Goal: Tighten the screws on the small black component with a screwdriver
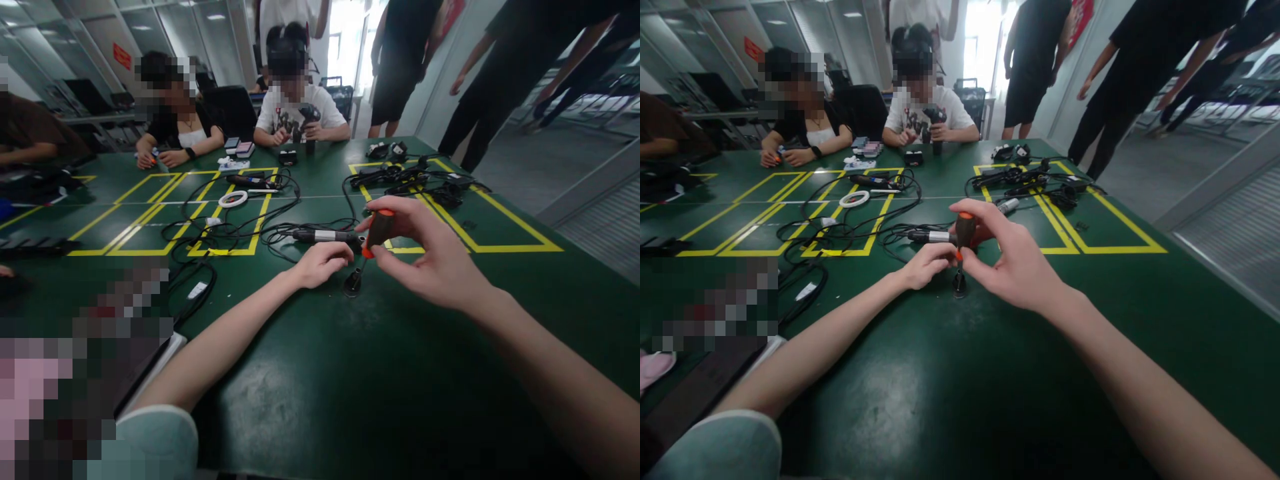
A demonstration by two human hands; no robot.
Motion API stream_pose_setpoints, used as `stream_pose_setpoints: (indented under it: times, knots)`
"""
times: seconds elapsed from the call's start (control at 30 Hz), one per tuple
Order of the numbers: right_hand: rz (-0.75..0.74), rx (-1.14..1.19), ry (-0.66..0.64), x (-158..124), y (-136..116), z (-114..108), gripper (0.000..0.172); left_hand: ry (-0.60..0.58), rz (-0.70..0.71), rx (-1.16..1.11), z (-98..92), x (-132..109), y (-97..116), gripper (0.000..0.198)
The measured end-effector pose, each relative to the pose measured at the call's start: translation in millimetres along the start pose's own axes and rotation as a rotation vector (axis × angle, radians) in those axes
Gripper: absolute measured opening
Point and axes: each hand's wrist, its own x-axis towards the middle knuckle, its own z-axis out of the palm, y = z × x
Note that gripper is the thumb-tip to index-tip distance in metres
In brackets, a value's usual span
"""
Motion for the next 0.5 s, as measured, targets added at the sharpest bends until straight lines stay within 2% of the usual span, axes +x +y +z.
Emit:
stream_pose_setpoints:
  times: [0.1, 0.2, 0.3, 0.4, 0.5]
  knots:
    - [-0.034, -0.057, 0.066, 4, -5, -2, 0.033, -0.04, 0.038, 0.148, -3.7, -7, -2, 0.032]
    - [-0.063, -0.115, 0.124, 7, -9, -4, 0.021, -0.062, 0.034, 0.25, -5.2, -13, 0, 0.053]
    - [-0.054, -0.136, 0.109, 6, -11, -5, 0.032, -0.056, 0.081, 0.299, -1.6, -16, 3, 0.062]
    - [-0.039, -0.077, 0.095, 2, -10, -6, 0.044, -0.083, 0.146, 0.387, 5.2, -15, 4, 0.051]
    - [-0.056, -0.07, 0.083, 2, -10, -7, 0.036, -0.109, 0.207, 0.494, 11.3, -13, 3, 0.039]
